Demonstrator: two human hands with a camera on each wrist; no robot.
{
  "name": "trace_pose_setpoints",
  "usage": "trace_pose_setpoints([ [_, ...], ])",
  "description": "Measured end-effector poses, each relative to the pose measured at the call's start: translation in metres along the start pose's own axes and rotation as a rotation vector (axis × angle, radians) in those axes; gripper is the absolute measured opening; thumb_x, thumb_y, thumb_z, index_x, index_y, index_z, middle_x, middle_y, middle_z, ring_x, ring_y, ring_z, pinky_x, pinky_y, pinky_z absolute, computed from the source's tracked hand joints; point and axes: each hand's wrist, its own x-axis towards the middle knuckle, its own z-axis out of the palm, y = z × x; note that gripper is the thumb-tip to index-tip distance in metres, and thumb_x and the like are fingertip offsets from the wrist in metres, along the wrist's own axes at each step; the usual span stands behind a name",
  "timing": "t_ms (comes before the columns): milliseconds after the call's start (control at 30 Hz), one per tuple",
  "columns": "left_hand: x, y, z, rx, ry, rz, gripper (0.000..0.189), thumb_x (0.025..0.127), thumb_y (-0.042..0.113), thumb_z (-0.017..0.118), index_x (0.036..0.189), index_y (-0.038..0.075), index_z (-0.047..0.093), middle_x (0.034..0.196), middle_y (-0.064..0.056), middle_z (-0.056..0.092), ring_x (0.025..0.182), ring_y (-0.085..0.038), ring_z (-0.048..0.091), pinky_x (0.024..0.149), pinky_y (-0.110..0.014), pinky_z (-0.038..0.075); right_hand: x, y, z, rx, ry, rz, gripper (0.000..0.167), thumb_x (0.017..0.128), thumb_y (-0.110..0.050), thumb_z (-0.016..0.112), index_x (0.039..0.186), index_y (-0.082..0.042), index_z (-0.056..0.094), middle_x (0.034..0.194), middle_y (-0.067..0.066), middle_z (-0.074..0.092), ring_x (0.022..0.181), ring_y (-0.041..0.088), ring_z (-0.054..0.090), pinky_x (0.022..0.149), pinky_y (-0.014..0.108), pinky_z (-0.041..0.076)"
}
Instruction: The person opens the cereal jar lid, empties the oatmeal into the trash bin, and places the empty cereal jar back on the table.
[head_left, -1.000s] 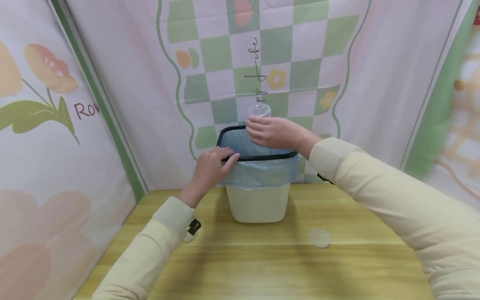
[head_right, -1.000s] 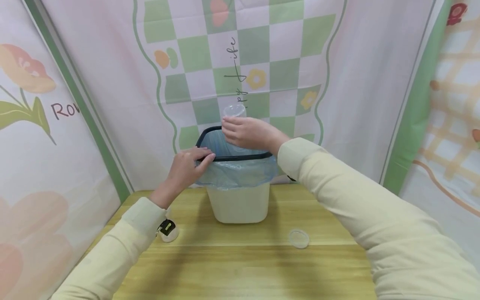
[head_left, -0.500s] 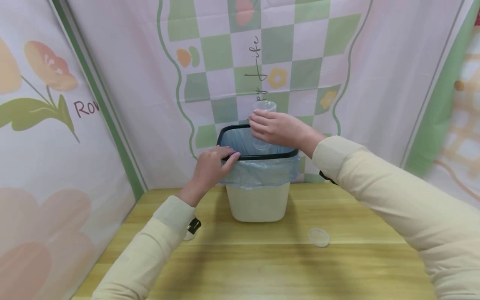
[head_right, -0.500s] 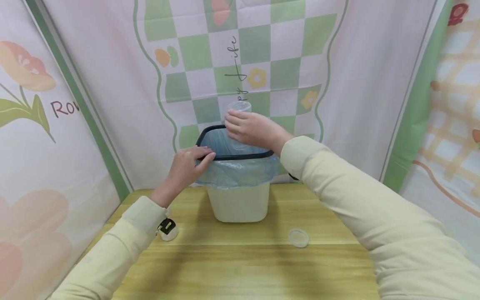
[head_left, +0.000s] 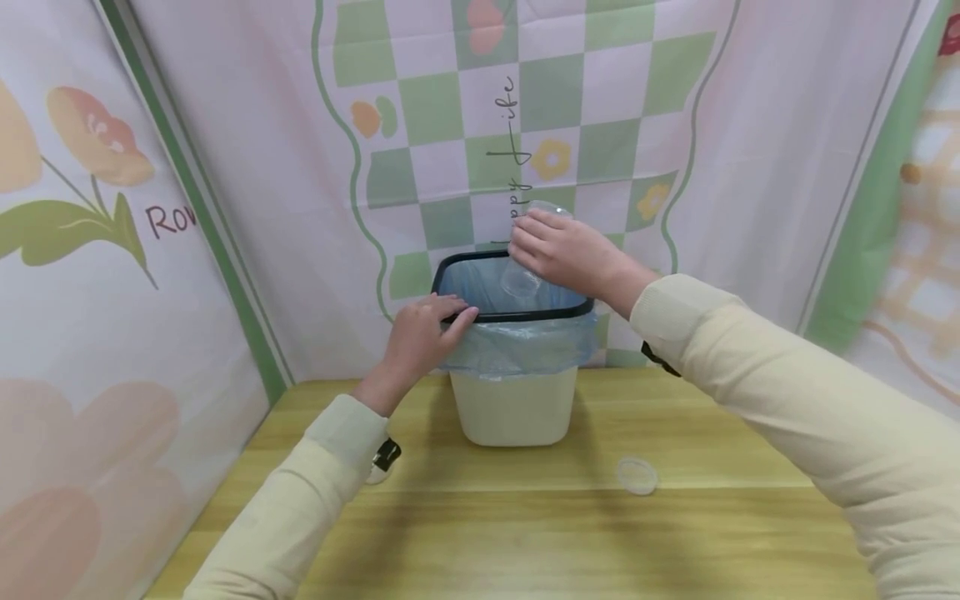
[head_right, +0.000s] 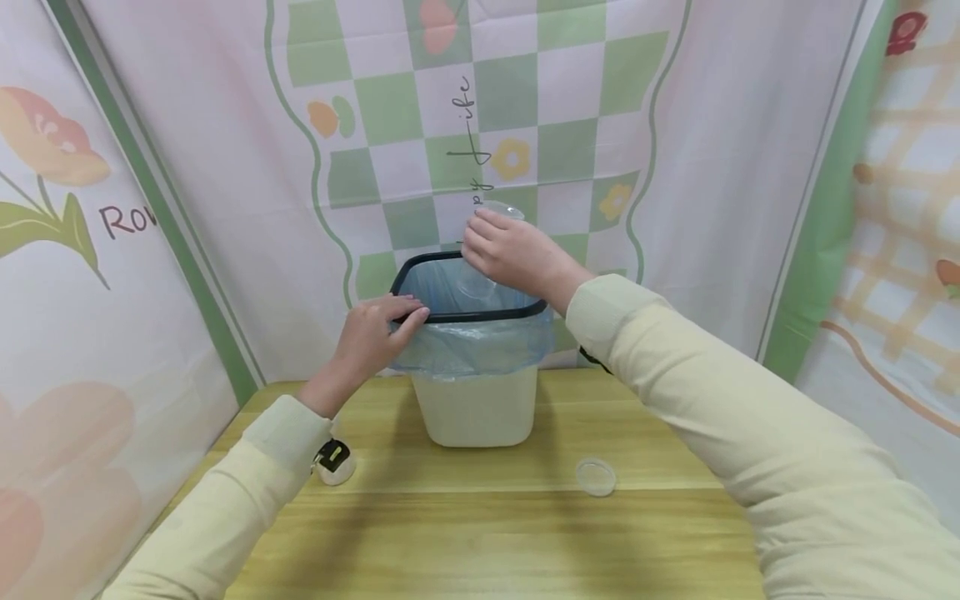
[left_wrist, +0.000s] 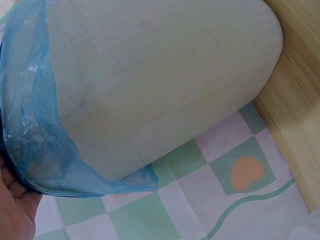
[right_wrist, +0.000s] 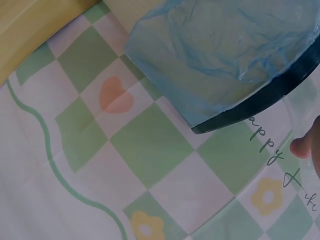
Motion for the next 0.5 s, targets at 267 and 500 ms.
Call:
trace_pose_setpoints([
  [267, -0.001, -0.001, 0.001, 0.005, -0.007, -0.013, 0.026, 0.094, 0.026, 0.065, 0.101, 0.004, 0.076, 0.096, -0.009, 0.073, 0.097, -0.024, 0.068, 0.087, -0.039, 0.053, -0.006, -0.002, -0.002, 0.138, -0.049, 0.118, 0.034, 0.084, 0.007, 0.070, 0.117, 0.003, 0.062, 0.116, 0.019, 0.062, 0.111, 0.032, 0.058, 0.102, 0.042, 0.042],
  [500, 0.000, 0.001, -0.001, -0.015, -0.015, -0.035, 0.027, 0.094, 0.027, 0.065, 0.103, 0.004, 0.076, 0.098, -0.009, 0.073, 0.099, -0.024, 0.067, 0.088, -0.040, 0.053, -0.014, -0.004, -0.005, 0.298, -0.077, 0.248, 0.030, 0.084, 0.012, 0.066, 0.113, 0.007, 0.060, 0.112, 0.022, 0.064, 0.106, 0.036, 0.060, 0.095, 0.044, 0.048],
])
